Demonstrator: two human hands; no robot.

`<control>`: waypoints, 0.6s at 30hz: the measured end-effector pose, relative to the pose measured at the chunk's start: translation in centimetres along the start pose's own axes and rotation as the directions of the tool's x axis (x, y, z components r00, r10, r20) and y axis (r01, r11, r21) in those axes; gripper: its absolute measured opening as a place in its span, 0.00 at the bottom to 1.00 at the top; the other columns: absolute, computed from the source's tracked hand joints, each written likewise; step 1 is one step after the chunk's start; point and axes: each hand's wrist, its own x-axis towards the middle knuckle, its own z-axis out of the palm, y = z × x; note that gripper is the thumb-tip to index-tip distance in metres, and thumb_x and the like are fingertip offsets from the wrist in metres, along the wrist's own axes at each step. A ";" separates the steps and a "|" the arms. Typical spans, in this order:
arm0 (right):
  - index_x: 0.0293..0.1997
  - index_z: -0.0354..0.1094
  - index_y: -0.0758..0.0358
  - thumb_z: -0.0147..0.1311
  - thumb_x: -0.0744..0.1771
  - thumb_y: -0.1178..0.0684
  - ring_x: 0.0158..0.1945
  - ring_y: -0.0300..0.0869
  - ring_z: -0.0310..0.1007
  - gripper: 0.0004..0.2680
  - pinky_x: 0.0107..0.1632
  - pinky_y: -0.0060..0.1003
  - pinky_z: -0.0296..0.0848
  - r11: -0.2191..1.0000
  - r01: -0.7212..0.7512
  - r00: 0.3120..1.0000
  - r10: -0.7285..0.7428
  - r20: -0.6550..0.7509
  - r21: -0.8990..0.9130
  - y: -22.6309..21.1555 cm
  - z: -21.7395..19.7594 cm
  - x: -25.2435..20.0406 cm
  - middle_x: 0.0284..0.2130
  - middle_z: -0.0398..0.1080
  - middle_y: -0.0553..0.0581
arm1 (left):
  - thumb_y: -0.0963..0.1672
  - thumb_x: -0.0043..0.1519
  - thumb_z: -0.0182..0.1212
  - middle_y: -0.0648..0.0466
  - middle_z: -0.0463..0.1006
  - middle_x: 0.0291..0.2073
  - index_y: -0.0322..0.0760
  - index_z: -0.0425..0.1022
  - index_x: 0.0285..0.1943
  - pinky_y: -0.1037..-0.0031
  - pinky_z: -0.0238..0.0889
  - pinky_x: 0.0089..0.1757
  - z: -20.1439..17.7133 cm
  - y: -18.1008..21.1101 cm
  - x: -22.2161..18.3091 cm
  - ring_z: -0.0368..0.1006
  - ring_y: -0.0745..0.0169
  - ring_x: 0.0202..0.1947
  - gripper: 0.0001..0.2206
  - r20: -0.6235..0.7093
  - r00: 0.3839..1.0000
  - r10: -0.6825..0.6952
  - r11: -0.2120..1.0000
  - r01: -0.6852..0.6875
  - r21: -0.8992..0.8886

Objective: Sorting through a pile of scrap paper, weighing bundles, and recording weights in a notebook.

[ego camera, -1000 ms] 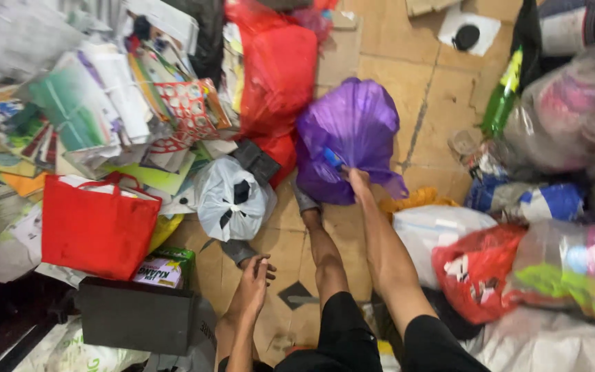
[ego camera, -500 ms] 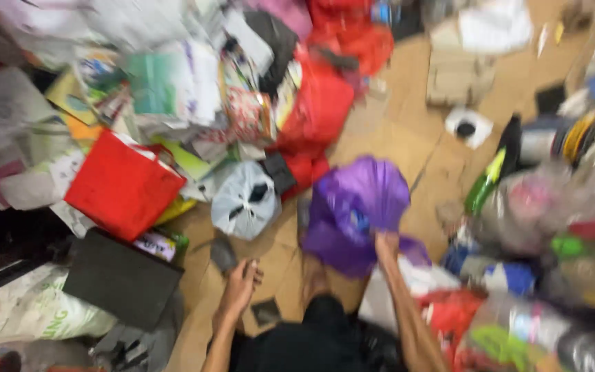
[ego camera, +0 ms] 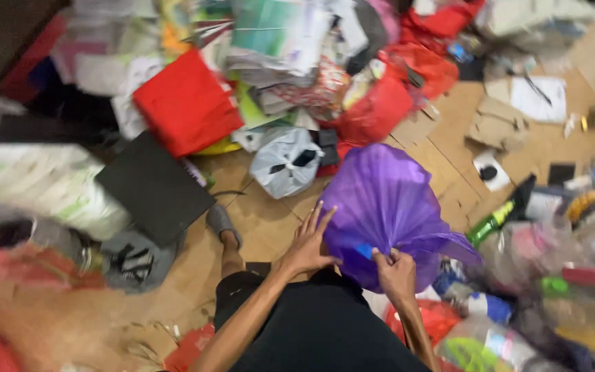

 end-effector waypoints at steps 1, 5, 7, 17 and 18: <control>0.28 0.70 0.70 0.61 0.64 0.46 0.21 0.38 0.56 0.14 0.27 0.45 0.61 0.997 0.053 0.998 -0.050 0.047 -0.064 -2.3 1.0 -1.1 0.15 0.59 0.61 | 0.53 0.43 0.82 0.39 0.34 0.79 0.53 0.36 0.81 0.35 0.44 0.64 -1.2 -0.2 -1.5 0.34 0.29 0.76 0.60 0.018 0.999 -0.029 0.995 0.027 0.096; 0.24 0.66 0.71 0.60 0.65 0.45 0.20 0.44 0.58 0.16 0.28 0.47 0.61 0.942 0.239 0.966 -0.205 0.160 -0.237 -8.7 6.3 -5.4 0.14 0.60 0.63 | 0.54 0.42 0.84 0.40 0.22 0.79 0.56 0.30 0.81 0.26 0.39 0.61 -4.9 -5.0 -8.6 0.22 0.28 0.78 0.64 -0.120 0.977 -0.175 0.984 0.179 0.019; 0.22 0.65 0.71 0.60 0.63 0.44 0.19 0.54 0.67 0.17 0.30 0.50 0.64 0.870 0.341 0.925 -0.243 0.291 -0.356 -12.4 9.0 -8.0 0.13 0.64 0.66 | 0.48 0.40 0.83 0.40 0.18 0.79 0.56 0.29 0.82 0.25 0.40 0.61 -6.5 -7.4 -11.6 0.20 0.26 0.78 0.65 -0.224 0.937 -0.266 0.964 0.263 -0.045; 0.22 0.72 0.65 0.59 0.62 0.43 0.30 0.64 0.75 0.14 0.34 0.57 0.69 0.477 0.826 0.529 -0.472 0.705 -0.301 -28.7 31.0 -17.1 0.21 0.72 0.69 | 0.41 0.41 0.77 0.31 0.20 0.78 0.40 0.28 0.80 0.30 0.35 0.65 -13.6 -23.7 -24.5 0.19 0.23 0.78 0.62 -0.662 0.625 -0.414 0.905 0.363 -0.223; 0.22 0.71 0.66 0.59 0.62 0.44 0.30 0.63 0.75 0.14 0.35 0.57 0.70 0.416 0.876 0.442 -0.495 0.748 -0.243 -30.0 33.2 -17.6 0.22 0.72 0.68 | 0.43 0.42 0.76 0.26 0.21 0.76 0.38 0.29 0.80 0.31 0.34 0.67 -14.5 -25.1 -25.3 0.21 0.21 0.78 0.61 -0.781 0.542 -0.311 0.941 0.288 -0.176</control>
